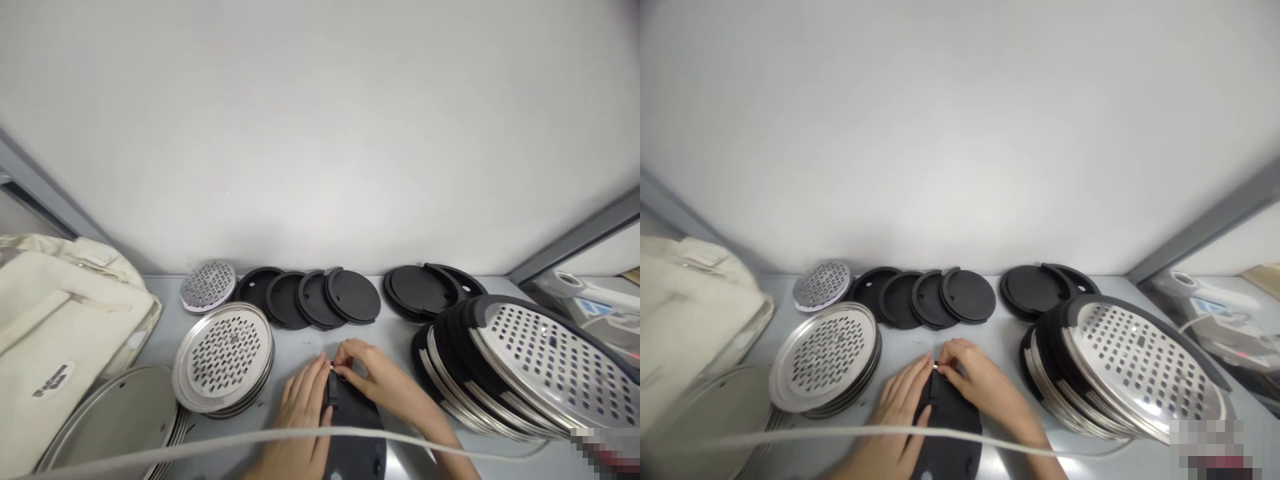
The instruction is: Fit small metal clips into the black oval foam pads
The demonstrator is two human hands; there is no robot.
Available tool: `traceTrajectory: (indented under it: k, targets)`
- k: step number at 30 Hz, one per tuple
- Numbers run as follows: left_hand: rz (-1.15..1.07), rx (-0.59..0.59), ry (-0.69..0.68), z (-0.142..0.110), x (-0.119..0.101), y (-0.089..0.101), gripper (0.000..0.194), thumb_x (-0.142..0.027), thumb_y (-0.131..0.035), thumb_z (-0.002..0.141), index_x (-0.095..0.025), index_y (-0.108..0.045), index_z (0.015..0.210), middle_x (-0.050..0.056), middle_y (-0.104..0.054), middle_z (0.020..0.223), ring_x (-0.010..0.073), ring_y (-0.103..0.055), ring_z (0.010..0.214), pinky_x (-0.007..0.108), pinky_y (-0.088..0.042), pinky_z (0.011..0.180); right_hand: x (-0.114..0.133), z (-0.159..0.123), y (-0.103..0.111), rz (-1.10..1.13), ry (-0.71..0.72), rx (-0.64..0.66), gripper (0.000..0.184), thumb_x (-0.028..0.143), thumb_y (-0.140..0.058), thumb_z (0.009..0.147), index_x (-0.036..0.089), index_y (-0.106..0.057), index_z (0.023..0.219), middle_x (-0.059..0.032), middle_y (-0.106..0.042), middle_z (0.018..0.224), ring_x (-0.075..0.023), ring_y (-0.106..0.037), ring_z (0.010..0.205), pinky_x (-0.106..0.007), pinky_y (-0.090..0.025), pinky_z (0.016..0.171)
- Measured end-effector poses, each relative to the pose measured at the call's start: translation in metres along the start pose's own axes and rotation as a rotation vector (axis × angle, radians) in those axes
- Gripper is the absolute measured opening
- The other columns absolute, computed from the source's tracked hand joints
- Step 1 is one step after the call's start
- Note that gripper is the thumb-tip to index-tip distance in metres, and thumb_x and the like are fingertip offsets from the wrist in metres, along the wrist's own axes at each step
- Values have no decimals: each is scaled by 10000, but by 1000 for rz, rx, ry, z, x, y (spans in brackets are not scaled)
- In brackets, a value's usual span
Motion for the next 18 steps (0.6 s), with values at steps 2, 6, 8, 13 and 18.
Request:
traceTrajectory:
  k: [2,6,8,13,18]
  targets:
    - [-37,-13,23,0,0,0,636,-163,-379,895,-138,-129,1479,127,-333,1475,254,-332,1354,417,-416,1042,0,0,-1,-12,9,10,87,179,-487,882,210,-556,838,-21,-600,865,-171,-557,841,-274,-437,771]
    - [-90,-21,97,1,-1,1,596,-185,-386,902,-150,-186,1463,126,-368,1455,261,-363,1332,445,-404,1053,2,-1,-2,-47,11,-3,102,172,-465,887,211,-551,848,-29,-584,876,-174,-549,842,-290,-438,785]
    - [-110,-11,123,1,-1,2,572,-197,-391,901,-164,-234,1450,121,-380,1448,267,-384,1315,453,-404,1051,3,-1,-3,-60,7,-7,100,175,-463,888,211,-549,852,-33,-583,883,-176,-548,842,-298,-439,791]
    - [-109,-15,158,2,-2,3,541,-185,-401,887,-153,-297,1418,138,-425,1409,270,-425,1274,460,-407,1039,4,-1,-3,-71,24,0,104,173,-466,886,206,-552,839,-30,-586,873,-178,-550,848,-296,-439,793]
    - [-82,-41,142,2,-4,4,527,-175,-386,895,-151,-300,1414,140,-438,1392,267,-419,1270,473,-381,1048,4,-2,-3,-87,34,-2,105,161,-461,884,202,-541,831,-23,-587,850,-176,-551,836,-287,-436,768]
Point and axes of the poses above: each hand's wrist, its own z-axis towards the middle knuckle, its own y-axis out of the back of the hand, x = y × z, the point moved 4 cm from there along z, towards the middle knuckle
